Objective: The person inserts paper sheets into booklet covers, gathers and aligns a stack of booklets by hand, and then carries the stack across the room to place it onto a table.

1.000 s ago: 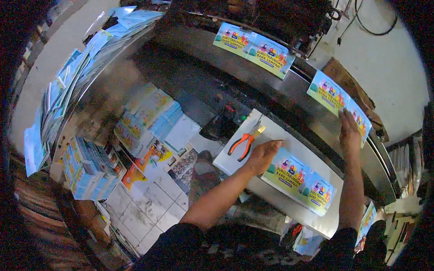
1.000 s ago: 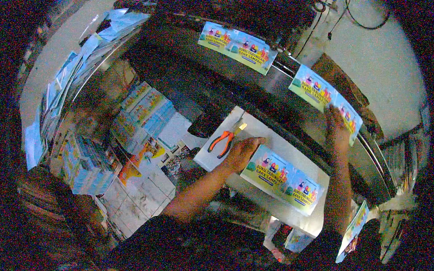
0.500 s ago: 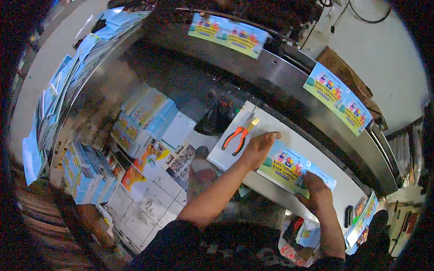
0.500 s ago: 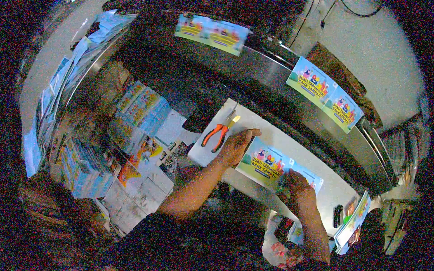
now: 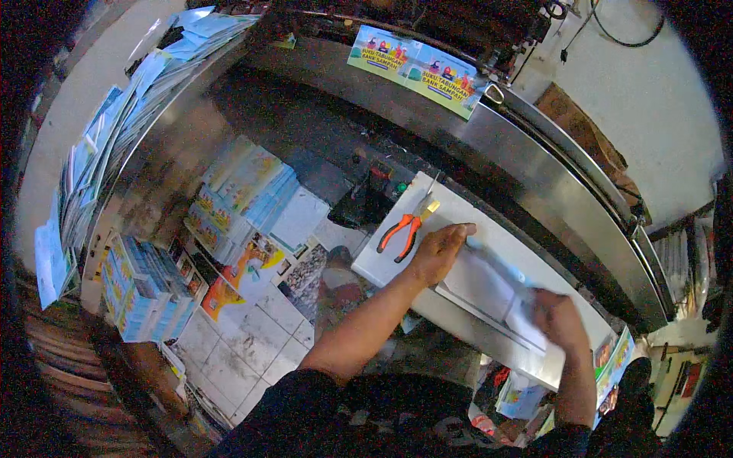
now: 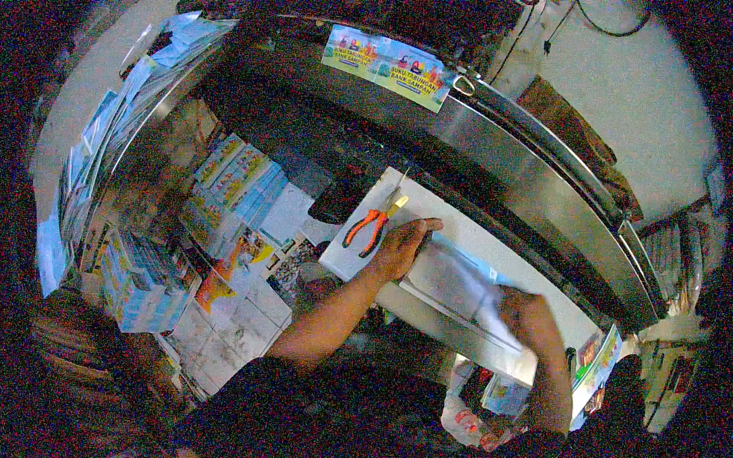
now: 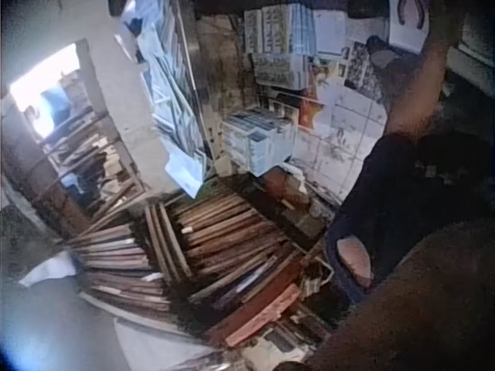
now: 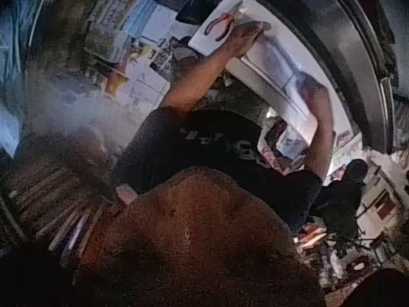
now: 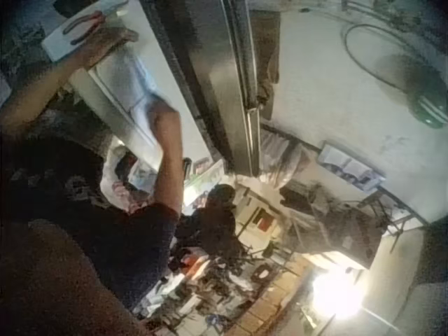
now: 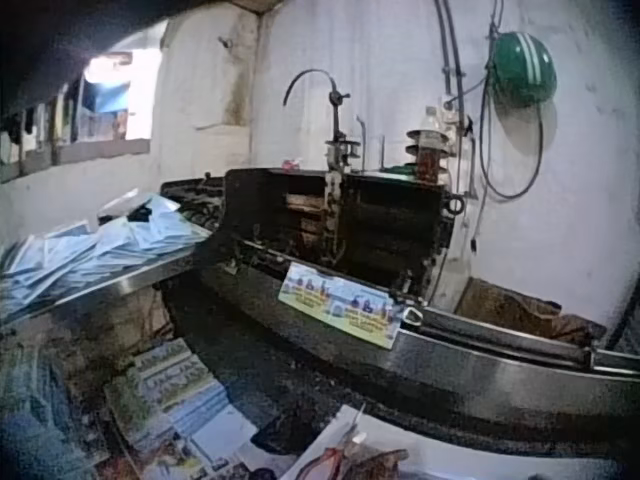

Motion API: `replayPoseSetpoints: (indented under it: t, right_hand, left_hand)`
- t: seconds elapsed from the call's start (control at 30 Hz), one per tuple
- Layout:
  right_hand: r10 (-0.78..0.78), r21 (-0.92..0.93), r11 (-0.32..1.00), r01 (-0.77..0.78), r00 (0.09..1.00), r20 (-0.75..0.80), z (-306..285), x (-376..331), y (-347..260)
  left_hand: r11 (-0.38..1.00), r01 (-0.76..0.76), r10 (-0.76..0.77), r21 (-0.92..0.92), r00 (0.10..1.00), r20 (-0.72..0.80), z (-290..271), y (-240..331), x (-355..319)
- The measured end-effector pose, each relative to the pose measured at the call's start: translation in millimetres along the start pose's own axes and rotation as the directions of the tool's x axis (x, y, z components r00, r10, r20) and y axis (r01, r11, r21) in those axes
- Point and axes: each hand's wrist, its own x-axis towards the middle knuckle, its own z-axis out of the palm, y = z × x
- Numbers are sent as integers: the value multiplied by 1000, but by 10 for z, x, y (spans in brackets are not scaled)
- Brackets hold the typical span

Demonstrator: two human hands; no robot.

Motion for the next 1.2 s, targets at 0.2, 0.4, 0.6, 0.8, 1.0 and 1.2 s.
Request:
replayPoseSetpoints:
  t: [0.2,0.4,0.6,0.8,1.0,1.2]
  right_hand:
    - [-30,-189,960,-205,596,-803,-1156,440,476]
    - [-46,-111,991,-74,590,-806,-1073,1109,1071]
    - [314,73,948,-311,864,-394,-252,900,647]
    - [-4,-109,994,2,1000,-17,461,-60,-168]
    - [47,-219,974,-59,997,-60,578,-178,-237]
    - [-48,25,999,47,998,32,140,-30,-116]
  left_hand:
    - [1000,2,-1,20,999,-41,-23,16,-2]
    - [998,44,-44,-33,999,0,80,-13,52]
    - [996,63,-63,-55,998,7,0,-23,19]
    - [988,14,-20,152,999,36,-19,24,-2]
    - [998,2,-3,58,1000,10,41,76,24]
    - [999,1,-2,47,1000,13,-10,44,-1]
